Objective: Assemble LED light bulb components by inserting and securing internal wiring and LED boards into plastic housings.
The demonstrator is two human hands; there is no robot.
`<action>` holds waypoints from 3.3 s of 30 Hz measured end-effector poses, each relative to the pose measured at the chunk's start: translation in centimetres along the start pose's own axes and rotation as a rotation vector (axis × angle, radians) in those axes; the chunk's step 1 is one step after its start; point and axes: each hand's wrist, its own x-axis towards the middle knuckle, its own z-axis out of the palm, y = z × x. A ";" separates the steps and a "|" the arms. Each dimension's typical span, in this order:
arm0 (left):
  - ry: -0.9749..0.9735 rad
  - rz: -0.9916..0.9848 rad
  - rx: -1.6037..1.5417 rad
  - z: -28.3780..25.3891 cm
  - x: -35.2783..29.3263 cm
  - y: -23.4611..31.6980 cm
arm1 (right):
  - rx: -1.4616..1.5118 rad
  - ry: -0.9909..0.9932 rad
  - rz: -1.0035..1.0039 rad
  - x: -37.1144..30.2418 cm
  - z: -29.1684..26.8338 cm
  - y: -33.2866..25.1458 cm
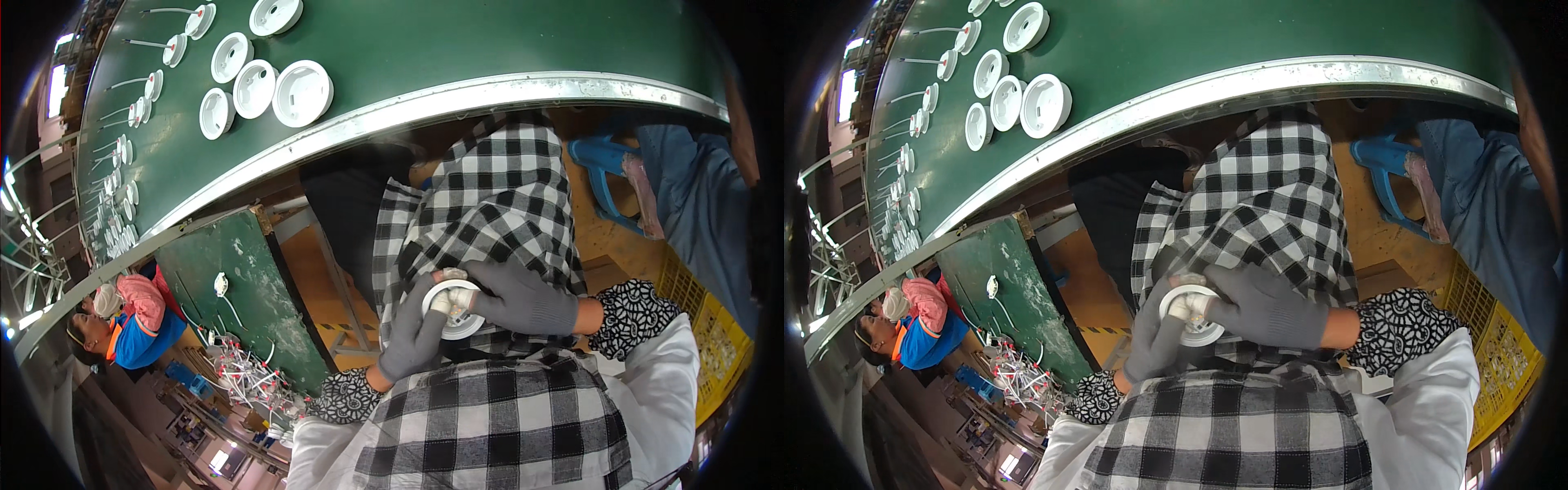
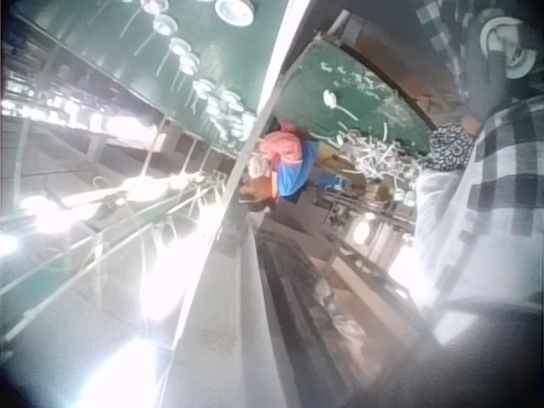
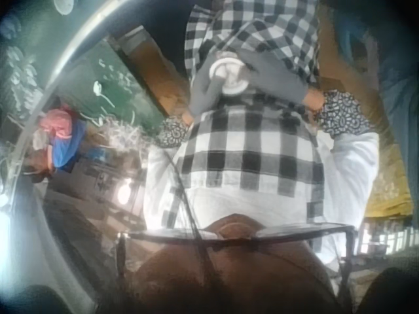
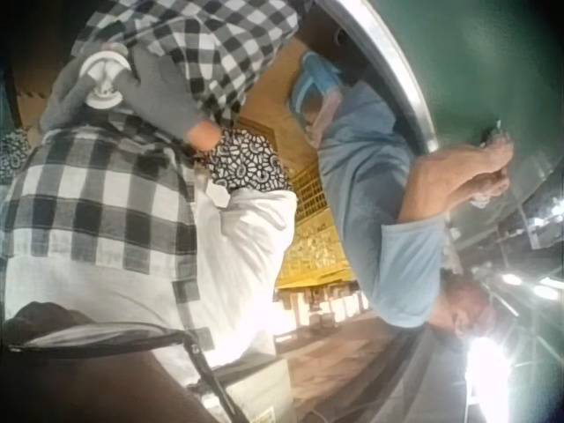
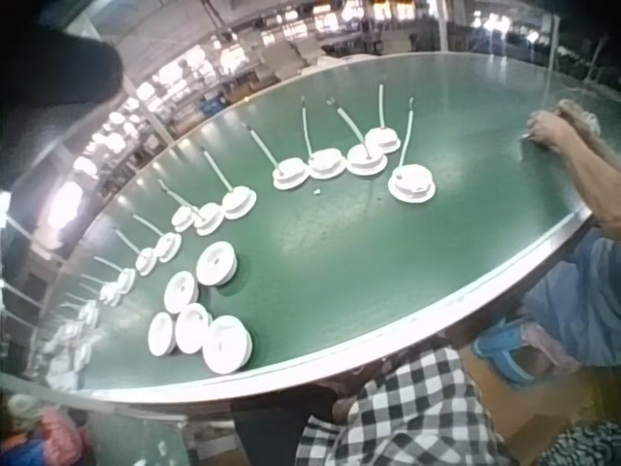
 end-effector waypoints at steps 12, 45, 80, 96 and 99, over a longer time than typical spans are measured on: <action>-0.327 0.071 0.253 -0.6 1.0 0.2 | 0.223 -0.187 0.171 0.3 -0.1 1.3; -0.228 0.076 0.248 0.7 1.4 0.5 | 0.191 -0.175 0.188 1.0 -0.7 0.8; 0.051 -0.025 0.033 0.5 0.7 0.6 | 0.322 -0.084 0.070 0.8 -0.6 -1.8; -0.008 -0.006 0.041 0.2 1.2 0.1 | 0.244 0.120 0.051 0.7 0.9 -1.2; 0.056 0.049 -0.045 0.3 1.5 0.3 | 0.293 0.041 0.057 0.8 -0.2 -2.1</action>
